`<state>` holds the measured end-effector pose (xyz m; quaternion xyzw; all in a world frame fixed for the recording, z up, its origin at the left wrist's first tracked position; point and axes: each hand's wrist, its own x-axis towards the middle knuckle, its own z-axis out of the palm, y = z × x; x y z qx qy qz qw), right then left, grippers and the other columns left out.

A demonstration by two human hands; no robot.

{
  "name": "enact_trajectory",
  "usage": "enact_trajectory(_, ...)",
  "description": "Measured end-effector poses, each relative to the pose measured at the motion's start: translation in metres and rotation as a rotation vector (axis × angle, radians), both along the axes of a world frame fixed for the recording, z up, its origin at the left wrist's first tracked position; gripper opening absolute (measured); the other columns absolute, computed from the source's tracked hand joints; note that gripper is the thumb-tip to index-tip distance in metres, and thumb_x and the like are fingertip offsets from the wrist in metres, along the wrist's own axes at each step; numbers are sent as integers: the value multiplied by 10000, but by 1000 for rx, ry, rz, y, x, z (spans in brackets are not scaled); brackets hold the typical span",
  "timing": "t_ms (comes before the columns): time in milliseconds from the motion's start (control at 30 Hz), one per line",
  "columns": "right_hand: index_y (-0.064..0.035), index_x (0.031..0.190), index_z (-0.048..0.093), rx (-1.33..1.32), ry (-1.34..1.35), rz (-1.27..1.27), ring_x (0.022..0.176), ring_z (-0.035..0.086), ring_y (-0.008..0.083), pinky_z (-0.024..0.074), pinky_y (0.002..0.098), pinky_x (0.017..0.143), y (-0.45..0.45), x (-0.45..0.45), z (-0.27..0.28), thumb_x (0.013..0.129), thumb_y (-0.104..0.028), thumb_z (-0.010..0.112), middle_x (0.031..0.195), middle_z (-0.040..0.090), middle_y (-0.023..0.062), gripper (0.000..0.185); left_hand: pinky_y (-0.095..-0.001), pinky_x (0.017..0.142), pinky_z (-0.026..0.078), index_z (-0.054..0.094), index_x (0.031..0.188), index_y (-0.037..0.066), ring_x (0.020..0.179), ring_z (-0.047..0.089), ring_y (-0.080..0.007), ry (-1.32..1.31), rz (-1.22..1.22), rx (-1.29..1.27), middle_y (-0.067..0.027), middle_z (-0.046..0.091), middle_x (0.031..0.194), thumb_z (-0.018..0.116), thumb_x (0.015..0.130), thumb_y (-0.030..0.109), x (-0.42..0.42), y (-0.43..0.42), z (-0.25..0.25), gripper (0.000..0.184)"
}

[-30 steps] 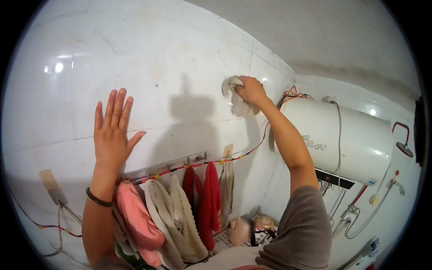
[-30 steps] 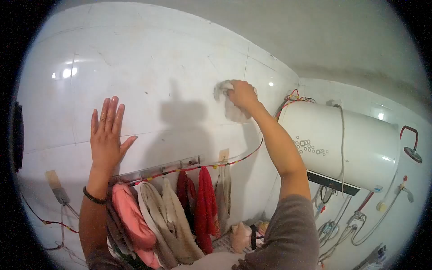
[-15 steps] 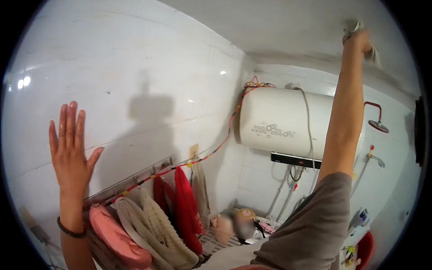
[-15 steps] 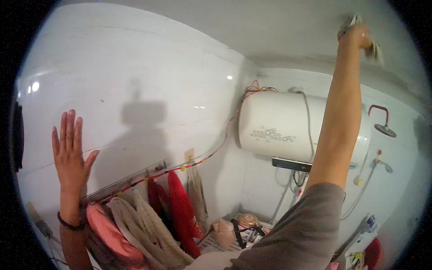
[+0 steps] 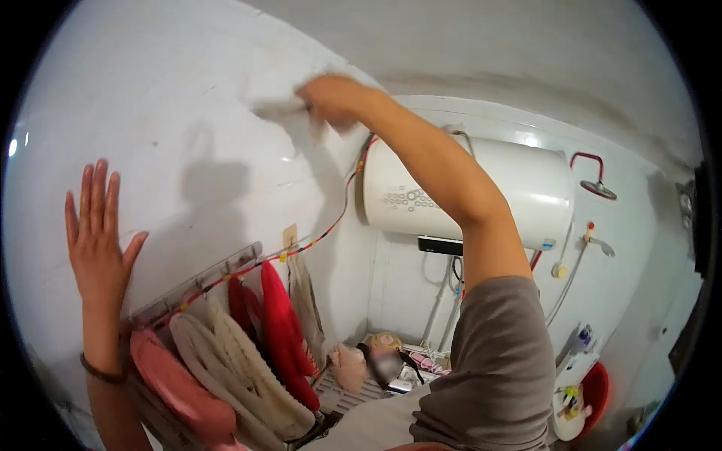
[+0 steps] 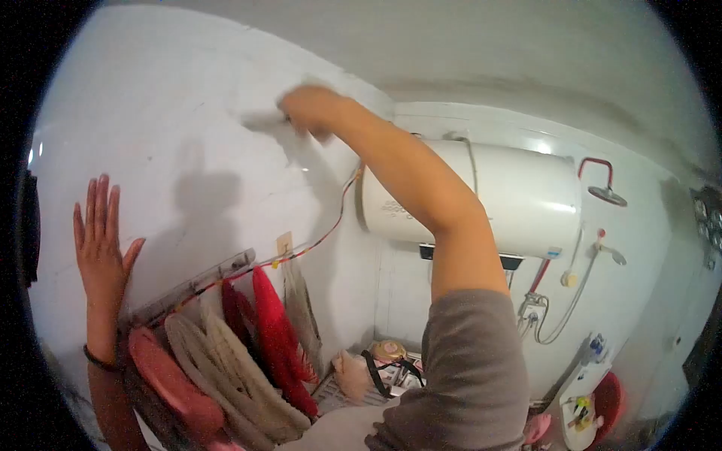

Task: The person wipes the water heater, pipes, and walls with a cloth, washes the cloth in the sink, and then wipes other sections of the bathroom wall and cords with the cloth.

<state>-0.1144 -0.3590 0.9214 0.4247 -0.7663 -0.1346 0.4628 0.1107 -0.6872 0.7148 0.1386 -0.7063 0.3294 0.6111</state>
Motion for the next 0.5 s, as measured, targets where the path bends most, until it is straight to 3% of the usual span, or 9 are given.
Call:
enact_trajectory(33, -19, 1025, 652, 63, -215, -87, 964, 636, 380, 491, 450, 847, 0, 4, -18, 774, -112, 641, 1007, 690, 201, 268, -443, 1246, 124, 218, 1565, 178, 1507, 158, -196, -20, 22, 30, -14, 206, 1629, 523, 753, 628, 2, 3, 1, 977)
enact_trajectory(167, -34, 1051, 681, -81, -587, 286, 912, 653, 238, 498, 343, 815, 6, -64, -57, 806, -107, 632, 978, 707, 145, 261, -429, 1248, 121, 198, 1569, 213, 1508, 145, -174, -84, 107, 122, 7, 190, 1632, 492, 742, 682, 4, 10, 1, 995)
enact_trajectory(233, -10, 987, 685, -401, -739, 416, 867, 633, 182, 491, 319, 794, 8, -99, -66, 819, -119, 637, 929, 705, 125, 206, -429, 1246, 125, 203, 1569, 203, 1507, 148, -178, -111, 130, 143, 0, 189, 1633, 513, 770, 659, 6, 15, 2, 970)
enact_trajectory(300, 17, 955, 685, -693, -592, 464, 850, 646, 194, 510, 326, 735, 5, -149, -51, 846, -112, 617, 921, 701, 130, 182, -432, 1242, 132, 213, 1567, 198, 1506, 158, -185, -111, 131, 129, -4, 195, 1632, 520, 786, 648, 8, 16, 4, 952)
enact_trajectory(333, 29, 989, 671, -772, -506, 324, 844, 649, 200, 516, 333, 701, 8, -168, -37, 858, -115, 608, 934, 695, 132, 205, -443, 1234, 137, 231, 1564, 190, 1504, 171, -196, -92, 87, 84, -10, 206, 1630, 533, 795, 636, 7, 11, 3, 939)
enact_trajectory(400, 48, 1060, 637, -1008, -369, 337, 821, 657, 219, 522, 354, 624, 26, -262, 4, 880, -147, 591, 967, 684, 145, 270, -451, 1229, 138, 241, 1562, 184, 1504, 177, -199, -98, 102, 89, -13, 212, 1629, 520, 805, 646, 6, 12, 5, 931)
enact_trajectory(467, 41, 1094, 610, -1438, -570, 808, 778, 654, 230, 517, 373, 572, 13, -282, 7, 896, -216, 581, 973, 673, 148, 326, -460, 1224, 143, 247, 1560, 173, 1503, 179, -205, -101, 106, 76, -23, 217, 1627, 497, 832, 660, 5, 10, 4, 911)
enact_trajectory(500, 27, 1091, 602, -1686, -834, 1136, 751, 646, 227, 512, 377, 562, 5, -226, 12, 901, -256, 578, 960, 666, 140, 342, -460, 1222, 146, 246, 1560, 172, 1503, 180, -207, -100, 114, 80, -25, 218, 1627, 491, 838, 662, 6, 10, 4, 907)
